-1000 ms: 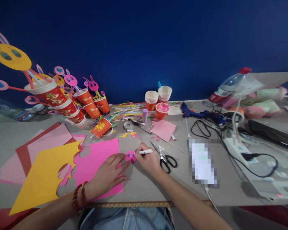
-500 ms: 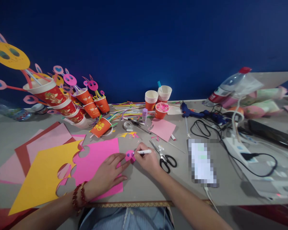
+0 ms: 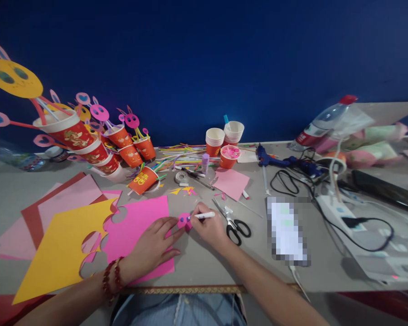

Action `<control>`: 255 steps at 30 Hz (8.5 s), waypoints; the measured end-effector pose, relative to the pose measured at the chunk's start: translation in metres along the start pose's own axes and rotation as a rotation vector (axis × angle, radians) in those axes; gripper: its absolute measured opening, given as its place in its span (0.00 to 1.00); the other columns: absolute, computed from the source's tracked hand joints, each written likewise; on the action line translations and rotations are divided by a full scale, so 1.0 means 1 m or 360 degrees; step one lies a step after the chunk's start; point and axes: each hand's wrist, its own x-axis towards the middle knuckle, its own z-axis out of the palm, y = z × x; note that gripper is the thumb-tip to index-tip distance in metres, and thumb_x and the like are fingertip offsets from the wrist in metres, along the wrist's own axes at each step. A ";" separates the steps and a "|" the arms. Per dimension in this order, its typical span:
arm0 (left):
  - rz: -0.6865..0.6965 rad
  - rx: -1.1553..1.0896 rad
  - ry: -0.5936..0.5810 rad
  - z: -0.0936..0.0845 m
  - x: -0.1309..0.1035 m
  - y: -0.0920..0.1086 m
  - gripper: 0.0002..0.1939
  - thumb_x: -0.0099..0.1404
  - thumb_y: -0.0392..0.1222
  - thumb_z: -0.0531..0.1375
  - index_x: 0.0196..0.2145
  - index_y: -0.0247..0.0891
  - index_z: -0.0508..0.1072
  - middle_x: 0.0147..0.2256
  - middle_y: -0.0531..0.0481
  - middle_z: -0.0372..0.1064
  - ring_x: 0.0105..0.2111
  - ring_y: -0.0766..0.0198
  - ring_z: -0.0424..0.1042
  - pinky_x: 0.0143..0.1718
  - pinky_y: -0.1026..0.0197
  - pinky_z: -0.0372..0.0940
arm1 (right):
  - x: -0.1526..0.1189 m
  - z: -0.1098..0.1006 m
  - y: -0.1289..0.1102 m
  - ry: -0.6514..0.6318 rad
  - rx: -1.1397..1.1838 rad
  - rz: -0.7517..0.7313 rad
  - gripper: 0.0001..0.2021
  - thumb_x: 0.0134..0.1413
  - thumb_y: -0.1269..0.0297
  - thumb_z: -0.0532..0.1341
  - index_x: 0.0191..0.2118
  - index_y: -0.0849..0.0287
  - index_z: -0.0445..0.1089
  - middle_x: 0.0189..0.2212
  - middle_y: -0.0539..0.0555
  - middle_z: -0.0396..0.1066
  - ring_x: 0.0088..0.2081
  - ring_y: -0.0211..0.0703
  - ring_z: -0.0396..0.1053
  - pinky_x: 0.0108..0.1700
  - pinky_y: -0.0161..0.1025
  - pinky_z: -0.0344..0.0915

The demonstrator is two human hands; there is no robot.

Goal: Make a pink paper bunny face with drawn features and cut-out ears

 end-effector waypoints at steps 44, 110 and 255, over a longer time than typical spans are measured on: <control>-0.0010 -0.0011 0.0011 0.000 -0.001 0.000 0.32 0.67 0.54 0.63 0.63 0.39 0.63 0.58 0.38 0.64 0.58 0.47 0.62 0.59 0.46 0.61 | -0.001 -0.001 -0.001 -0.0012 -0.0019 0.0030 0.06 0.51 0.68 0.58 0.25 0.55 0.62 0.19 0.45 0.62 0.21 0.37 0.58 0.24 0.34 0.53; 0.0009 0.0005 0.0007 0.002 -0.001 -0.001 0.33 0.66 0.55 0.64 0.63 0.39 0.63 0.58 0.39 0.64 0.58 0.47 0.63 0.59 0.45 0.61 | -0.001 -0.001 -0.001 0.0028 0.0014 0.0021 0.07 0.53 0.68 0.58 0.25 0.55 0.62 0.19 0.45 0.62 0.21 0.36 0.58 0.24 0.34 0.53; -0.0002 -0.0002 0.0035 0.002 0.000 0.000 0.26 0.66 0.55 0.64 0.56 0.40 0.68 0.57 0.39 0.65 0.58 0.47 0.64 0.59 0.44 0.61 | 0.006 0.007 -0.007 -0.0171 0.0084 -0.0059 0.05 0.50 0.70 0.59 0.25 0.55 0.64 0.21 0.46 0.65 0.24 0.38 0.61 0.28 0.35 0.57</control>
